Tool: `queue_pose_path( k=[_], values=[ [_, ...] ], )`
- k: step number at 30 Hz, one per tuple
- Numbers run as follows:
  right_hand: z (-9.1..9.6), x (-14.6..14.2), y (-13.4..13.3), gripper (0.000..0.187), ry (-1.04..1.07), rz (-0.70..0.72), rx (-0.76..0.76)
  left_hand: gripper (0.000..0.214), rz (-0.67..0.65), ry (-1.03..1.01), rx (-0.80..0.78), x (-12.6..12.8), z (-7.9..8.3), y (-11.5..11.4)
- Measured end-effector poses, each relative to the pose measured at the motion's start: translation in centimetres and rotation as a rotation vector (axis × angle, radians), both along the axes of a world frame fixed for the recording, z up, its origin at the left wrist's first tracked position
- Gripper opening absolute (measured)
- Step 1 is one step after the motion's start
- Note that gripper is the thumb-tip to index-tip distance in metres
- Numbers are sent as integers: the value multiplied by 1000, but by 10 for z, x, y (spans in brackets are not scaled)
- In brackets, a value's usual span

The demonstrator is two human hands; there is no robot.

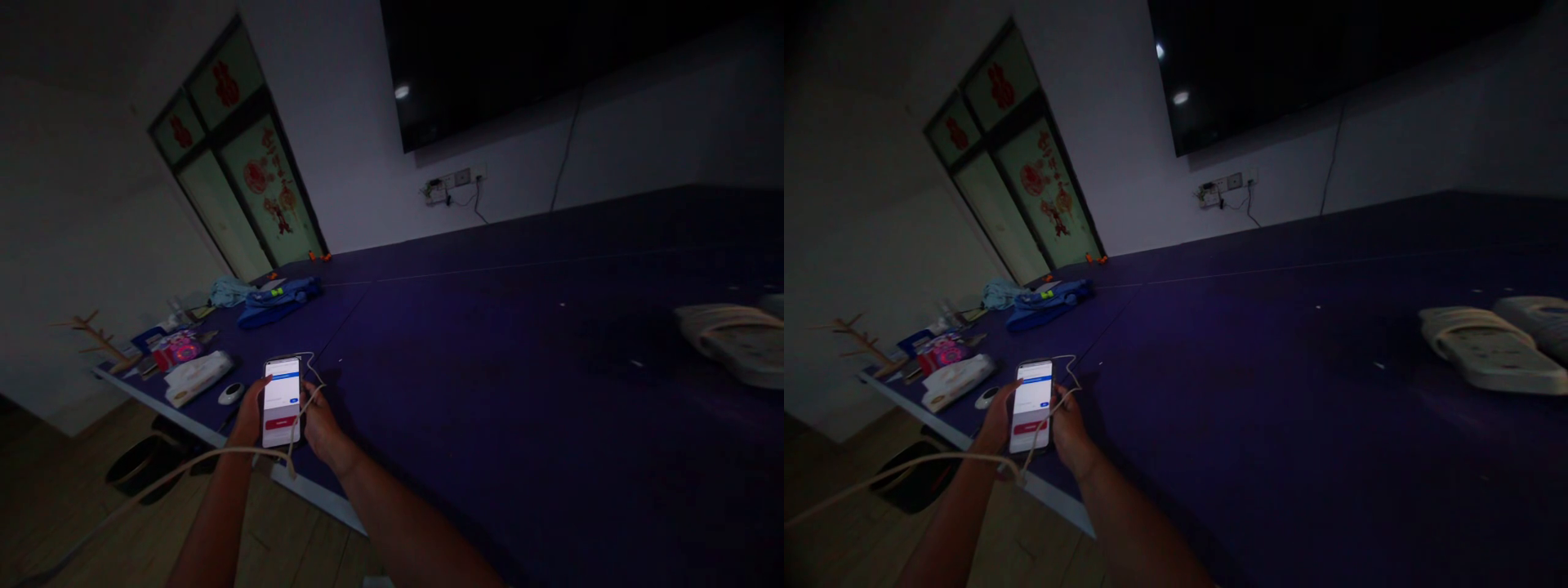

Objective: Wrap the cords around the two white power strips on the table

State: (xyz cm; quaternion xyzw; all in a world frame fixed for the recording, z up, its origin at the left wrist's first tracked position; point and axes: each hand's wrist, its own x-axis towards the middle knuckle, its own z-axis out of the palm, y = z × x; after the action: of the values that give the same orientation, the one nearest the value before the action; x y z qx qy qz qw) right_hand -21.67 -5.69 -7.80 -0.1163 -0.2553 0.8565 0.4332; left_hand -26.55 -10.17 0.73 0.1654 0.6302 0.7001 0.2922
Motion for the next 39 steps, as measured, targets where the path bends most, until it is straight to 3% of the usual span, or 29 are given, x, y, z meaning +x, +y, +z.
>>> queue_pose_path(
  k=[10,15,22,32,39],
  values=[
    [1,7,-2,43,-10,-13,61,13,-37,-40,65,4,5,1],
    [-1,5,-1,41,-64,-31,39,7,4,-20,87,2,0,2],
    [0,2,3,33,20,13,-21,12,-6,-66,89,-6,-6,4],
    [3,-2,1,24,41,-24,-54,9,-4,20,122,-1,-1,3],
    [0,-7,0,25,33,-31,-56,14,-8,49,107,-3,-5,3]
  ],
)
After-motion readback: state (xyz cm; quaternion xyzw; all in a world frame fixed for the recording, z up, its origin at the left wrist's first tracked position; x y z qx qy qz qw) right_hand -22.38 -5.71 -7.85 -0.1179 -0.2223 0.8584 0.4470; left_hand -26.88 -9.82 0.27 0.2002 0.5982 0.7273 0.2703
